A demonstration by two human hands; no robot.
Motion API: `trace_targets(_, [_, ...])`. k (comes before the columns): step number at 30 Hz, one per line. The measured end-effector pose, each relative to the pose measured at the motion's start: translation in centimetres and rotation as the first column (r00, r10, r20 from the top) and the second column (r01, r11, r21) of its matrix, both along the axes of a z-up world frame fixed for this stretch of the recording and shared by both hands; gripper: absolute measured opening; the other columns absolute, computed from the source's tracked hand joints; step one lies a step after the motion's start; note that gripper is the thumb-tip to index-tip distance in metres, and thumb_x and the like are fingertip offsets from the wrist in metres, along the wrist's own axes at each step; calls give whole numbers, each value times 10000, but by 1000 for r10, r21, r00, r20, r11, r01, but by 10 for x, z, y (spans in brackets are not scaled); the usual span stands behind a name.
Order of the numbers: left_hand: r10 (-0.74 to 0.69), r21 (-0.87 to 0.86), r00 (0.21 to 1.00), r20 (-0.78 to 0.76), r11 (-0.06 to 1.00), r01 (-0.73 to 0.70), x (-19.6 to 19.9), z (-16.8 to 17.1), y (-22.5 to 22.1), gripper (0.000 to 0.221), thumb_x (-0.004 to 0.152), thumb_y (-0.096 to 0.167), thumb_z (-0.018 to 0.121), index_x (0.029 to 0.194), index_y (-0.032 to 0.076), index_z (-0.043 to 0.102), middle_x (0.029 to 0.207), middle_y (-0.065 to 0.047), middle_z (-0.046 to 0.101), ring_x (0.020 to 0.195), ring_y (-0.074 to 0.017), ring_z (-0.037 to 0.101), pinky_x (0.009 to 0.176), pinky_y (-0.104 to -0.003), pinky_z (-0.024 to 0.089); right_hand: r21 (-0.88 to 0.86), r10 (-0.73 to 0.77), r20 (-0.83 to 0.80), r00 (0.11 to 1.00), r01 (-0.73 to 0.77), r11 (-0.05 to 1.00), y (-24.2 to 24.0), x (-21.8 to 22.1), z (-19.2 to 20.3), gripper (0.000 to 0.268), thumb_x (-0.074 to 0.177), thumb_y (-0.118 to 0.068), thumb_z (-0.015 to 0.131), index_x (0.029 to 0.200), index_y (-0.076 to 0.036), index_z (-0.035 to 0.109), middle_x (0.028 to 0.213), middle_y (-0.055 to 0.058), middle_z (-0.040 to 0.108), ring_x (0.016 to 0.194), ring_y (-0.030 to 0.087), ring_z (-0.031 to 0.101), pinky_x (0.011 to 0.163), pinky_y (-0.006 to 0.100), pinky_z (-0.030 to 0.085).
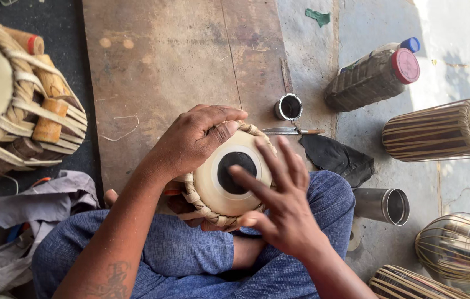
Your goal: The person applies a dark paste to the center of a tabla head and smooths it in a circular motion with their fingers.
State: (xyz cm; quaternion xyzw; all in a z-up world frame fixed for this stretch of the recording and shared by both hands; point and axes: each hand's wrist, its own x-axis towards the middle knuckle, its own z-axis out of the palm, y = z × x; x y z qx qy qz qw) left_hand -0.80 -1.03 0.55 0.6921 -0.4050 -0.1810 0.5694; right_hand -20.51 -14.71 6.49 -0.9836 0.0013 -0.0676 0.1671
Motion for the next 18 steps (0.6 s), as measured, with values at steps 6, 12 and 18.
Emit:
trace_targets(6, [18, 33, 1000, -1, 999, -18, -3, -3, 0, 340, 1016, 355, 572, 1241, 158, 733, 1267, -70, 740, 1223, -243, 661, 1031, -404, 518, -66, -1, -28, 1000, 0, 998, -7, -22, -6, 766, 973, -763, 305, 1471, -269, 613, 1708, 186, 290, 1614, 440, 140, 1280, 565, 85])
trace_targets(12, [25, 41, 999, 26, 999, -26, -4, -1, -1, 319, 1015, 326, 590, 1243, 154, 731, 1260, -65, 738, 1234, -245, 641, 1037, -417, 501, -30, -33, -9, 999, 33, 999, 0, -20, -1, 757, 974, -769, 323, 1489, -280, 585, 1710, 177, 279, 1612, 438, 137, 1283, 584, 82])
trace_targets(18, [32, 89, 999, 24, 995, -34, -6, -3, -2, 280, 1012, 298, 585, 1200, 161, 739, 1229, -37, 753, 1218, -231, 648, 1048, -415, 508, -140, 15, -63, 998, -24, 990, 5, -2, -7, 744, 965, -741, 375, 1522, -285, 564, 1715, 175, 283, 1598, 457, 160, 1263, 616, 70])
